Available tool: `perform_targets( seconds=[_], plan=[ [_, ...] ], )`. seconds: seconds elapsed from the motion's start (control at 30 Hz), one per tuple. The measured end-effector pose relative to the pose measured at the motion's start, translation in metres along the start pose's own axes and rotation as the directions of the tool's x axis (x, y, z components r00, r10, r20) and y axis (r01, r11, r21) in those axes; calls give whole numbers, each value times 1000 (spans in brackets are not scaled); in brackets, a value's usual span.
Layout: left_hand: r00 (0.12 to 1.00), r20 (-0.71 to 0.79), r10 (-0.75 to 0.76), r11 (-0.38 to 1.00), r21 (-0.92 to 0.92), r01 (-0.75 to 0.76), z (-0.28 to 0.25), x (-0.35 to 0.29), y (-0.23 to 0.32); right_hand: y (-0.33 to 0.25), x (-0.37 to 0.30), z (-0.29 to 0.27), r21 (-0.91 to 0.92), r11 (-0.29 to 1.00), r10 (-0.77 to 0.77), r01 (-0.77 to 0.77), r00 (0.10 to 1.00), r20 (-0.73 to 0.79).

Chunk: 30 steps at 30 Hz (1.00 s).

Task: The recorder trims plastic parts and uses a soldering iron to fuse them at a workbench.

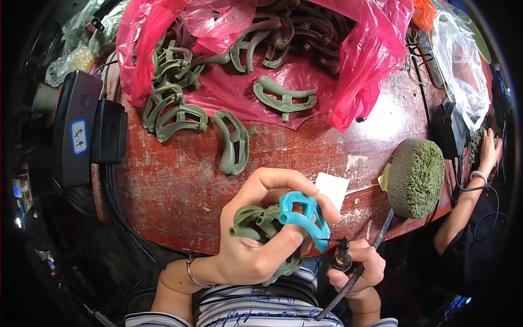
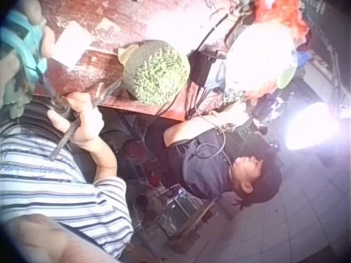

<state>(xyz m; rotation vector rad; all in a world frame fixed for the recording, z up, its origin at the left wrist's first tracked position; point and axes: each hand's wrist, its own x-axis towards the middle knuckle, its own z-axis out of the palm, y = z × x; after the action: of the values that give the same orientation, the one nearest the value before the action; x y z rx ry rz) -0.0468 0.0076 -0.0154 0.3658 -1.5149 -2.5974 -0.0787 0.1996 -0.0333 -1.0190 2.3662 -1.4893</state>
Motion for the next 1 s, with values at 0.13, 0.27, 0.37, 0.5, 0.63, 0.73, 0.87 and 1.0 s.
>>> perform_targets(
  seconds=[0.13,0.27,0.37,0.5,0.63,0.73,0.87,1.0],
  plan=[
    [1000,1,12,1000,13,-12,-1,0,-2,1,0,1,16,1000,0,0,1000,-4],
    [1000,0,15,1000,13,-15,0,0,-2,1,0,1,22,1000,-1,2,1000,-7],
    [1000,5,27,999,20,-27,-1,0,-3,0,1,1,27,1000,9,-9,1000,-1],
    [999,33,27,1000,8,-27,-2,0,-3,2,-4,1,62,998,20,-18,999,-27],
    [1000,24,15,1000,18,-16,-1,0,-2,1,-2,2,42,999,7,-6,1000,-23],
    [1000,0,-6,1000,20,6,-1,-1,-1,0,0,1,31,1000,-2,3,1000,-14],
    [1000,16,11,999,34,-12,-2,0,-2,0,1,2,14,1000,-9,9,1000,-17],
    [1000,14,5,1000,8,-5,-1,-1,-2,0,0,1,28,1000,1,-1,1000,-12]
  ],
)
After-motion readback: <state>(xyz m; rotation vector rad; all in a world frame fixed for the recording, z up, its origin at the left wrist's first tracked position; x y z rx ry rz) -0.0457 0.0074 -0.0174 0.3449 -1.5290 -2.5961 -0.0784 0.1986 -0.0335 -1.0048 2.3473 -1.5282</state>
